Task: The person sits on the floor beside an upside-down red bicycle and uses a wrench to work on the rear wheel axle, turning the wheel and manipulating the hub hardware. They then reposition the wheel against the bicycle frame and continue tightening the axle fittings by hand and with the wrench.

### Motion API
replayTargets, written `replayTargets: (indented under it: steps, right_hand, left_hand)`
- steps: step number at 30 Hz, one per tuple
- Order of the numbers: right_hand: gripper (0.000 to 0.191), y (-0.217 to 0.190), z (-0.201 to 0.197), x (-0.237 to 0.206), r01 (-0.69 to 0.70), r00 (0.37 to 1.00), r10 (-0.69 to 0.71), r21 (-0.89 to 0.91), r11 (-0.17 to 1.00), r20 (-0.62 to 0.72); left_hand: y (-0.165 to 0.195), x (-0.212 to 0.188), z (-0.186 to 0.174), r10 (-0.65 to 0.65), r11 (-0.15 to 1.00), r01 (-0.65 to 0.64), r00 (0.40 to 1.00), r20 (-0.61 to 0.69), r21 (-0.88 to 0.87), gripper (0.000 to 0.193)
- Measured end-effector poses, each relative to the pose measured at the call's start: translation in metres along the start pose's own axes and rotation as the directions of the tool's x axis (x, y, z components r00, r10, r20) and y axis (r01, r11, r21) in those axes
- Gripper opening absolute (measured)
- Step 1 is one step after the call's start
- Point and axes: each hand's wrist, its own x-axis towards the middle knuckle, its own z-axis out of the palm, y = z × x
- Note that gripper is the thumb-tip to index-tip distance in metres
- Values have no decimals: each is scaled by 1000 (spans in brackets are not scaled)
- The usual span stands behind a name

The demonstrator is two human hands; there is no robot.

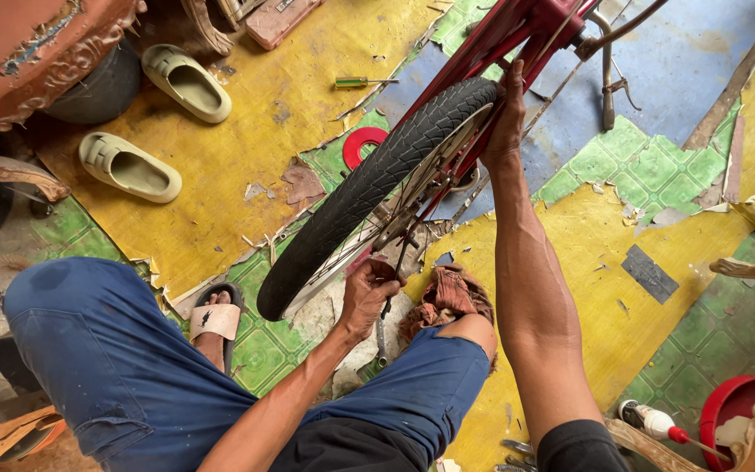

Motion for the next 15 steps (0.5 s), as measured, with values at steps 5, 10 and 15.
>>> replayTargets:
  steps: [5,10,15]
  right_hand:
    - [59,3,-3,3,-8,1000,8,-32,999,-9]
    - [63,2,-3,3,-24,1000,24,-21,999,-8]
    - [59,-1,1,0,-6,1000,6,-5,1000,6]
  left_hand:
    - [3,-1,-1,-95,994,97,995,-23,51,24]
    - [8,-6,-3,-121,983,125,992,-39,133,25]
    - [11,-7,-5,-157,972,167,985,-70,166,30]
